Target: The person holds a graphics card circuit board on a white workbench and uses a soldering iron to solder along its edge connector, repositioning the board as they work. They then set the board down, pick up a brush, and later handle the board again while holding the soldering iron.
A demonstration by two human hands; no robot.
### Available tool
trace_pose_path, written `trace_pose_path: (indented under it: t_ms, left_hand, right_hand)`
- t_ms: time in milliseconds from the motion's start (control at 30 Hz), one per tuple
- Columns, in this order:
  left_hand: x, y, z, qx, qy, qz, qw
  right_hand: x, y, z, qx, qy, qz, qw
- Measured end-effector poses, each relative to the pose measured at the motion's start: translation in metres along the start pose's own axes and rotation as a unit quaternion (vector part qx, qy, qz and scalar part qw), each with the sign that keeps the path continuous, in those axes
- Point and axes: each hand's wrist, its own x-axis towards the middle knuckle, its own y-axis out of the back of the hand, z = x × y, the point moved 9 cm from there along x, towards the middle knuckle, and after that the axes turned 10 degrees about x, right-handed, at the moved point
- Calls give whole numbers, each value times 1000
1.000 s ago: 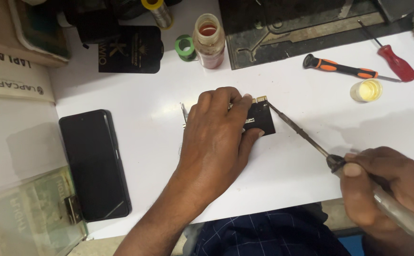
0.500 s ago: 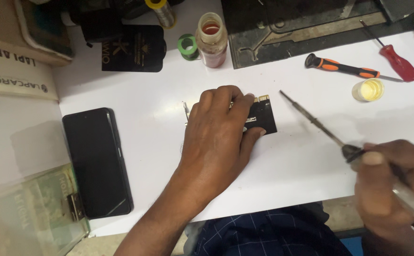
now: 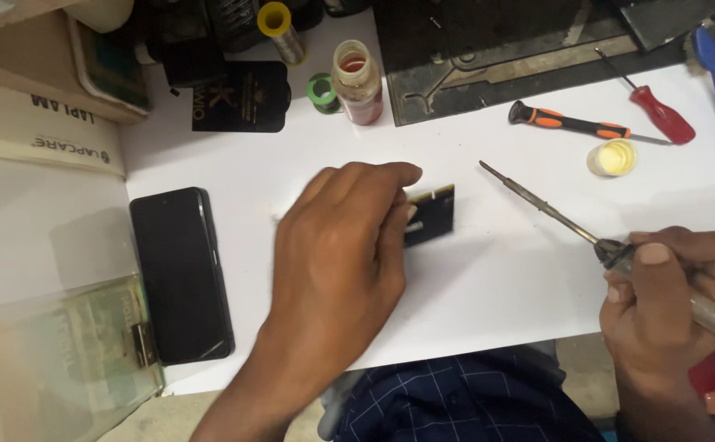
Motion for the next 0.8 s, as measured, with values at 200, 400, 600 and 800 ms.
trace_pose_path:
  t_ms: [200, 400, 600, 800]
  left_hand:
    - [-2, 17, 38, 94, -76, 35, 992]
    - [-6, -8, 32, 123, -89, -20, 988]
    - [-5, -16, 28, 181, -108, 6, 978]
    - [-15, -24, 38, 227, -119, 78, 963]
  right_hand:
    - [-3, -12, -37, -160, 224, -63, 959]
    - [-5, -7, -26, -119, 217, -58, 967]
    - [-1, -3, -20, -37, 130, -27, 990]
    - [3, -4, -23, -82, 119, -12, 989]
